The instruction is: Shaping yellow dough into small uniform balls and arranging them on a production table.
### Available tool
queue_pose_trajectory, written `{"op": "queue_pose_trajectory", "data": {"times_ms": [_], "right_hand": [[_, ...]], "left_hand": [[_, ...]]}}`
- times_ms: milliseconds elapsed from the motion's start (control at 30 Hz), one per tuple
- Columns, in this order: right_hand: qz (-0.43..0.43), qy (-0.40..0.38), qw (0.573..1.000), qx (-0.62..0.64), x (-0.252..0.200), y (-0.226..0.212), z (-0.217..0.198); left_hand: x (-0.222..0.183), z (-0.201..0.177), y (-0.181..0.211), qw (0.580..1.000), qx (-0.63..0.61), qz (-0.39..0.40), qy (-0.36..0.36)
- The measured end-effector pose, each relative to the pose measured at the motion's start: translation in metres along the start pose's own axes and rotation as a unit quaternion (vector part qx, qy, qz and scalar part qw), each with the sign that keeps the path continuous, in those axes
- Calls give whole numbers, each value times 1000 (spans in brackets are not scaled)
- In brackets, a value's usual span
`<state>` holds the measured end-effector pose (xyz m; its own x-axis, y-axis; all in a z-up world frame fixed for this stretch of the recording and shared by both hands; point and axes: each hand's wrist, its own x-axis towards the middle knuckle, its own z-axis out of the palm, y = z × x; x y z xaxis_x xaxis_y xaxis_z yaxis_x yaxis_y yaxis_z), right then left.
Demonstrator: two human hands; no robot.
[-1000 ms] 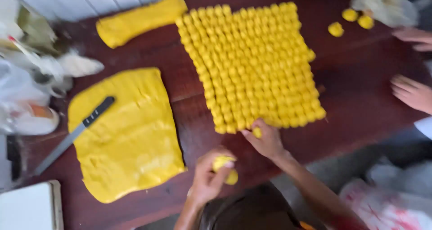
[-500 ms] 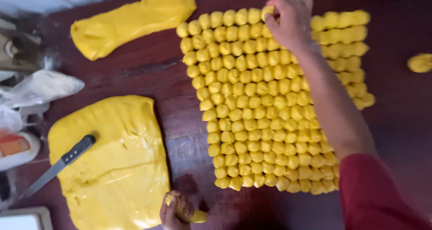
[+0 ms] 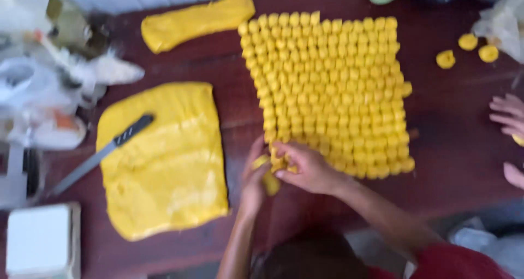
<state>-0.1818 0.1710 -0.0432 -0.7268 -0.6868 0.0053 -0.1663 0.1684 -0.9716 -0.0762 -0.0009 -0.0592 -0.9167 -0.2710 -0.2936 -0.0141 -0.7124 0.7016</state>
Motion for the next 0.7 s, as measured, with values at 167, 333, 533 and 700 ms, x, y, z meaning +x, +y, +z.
{"op": "queue_pose_trajectory", "data": {"times_ms": [167, 333, 533, 700], "right_hand": [[-39, 35, 993, -107, -42, -22, 48], [-34, 10, 986, -163, -55, -100, 64], [-173, 12, 954, -246, -52, -117, 88], [-198, 157, 938, -237, -62, -67, 73]], "left_hand": [[-23, -12, 10, 962, 196, -8, -188], [-84, -9, 55, 932, 279, 31, -228], [-99, -11, 81, 808, 540, 177, -155], [-80, 13, 74, 807, 461, 235, -283]]}}
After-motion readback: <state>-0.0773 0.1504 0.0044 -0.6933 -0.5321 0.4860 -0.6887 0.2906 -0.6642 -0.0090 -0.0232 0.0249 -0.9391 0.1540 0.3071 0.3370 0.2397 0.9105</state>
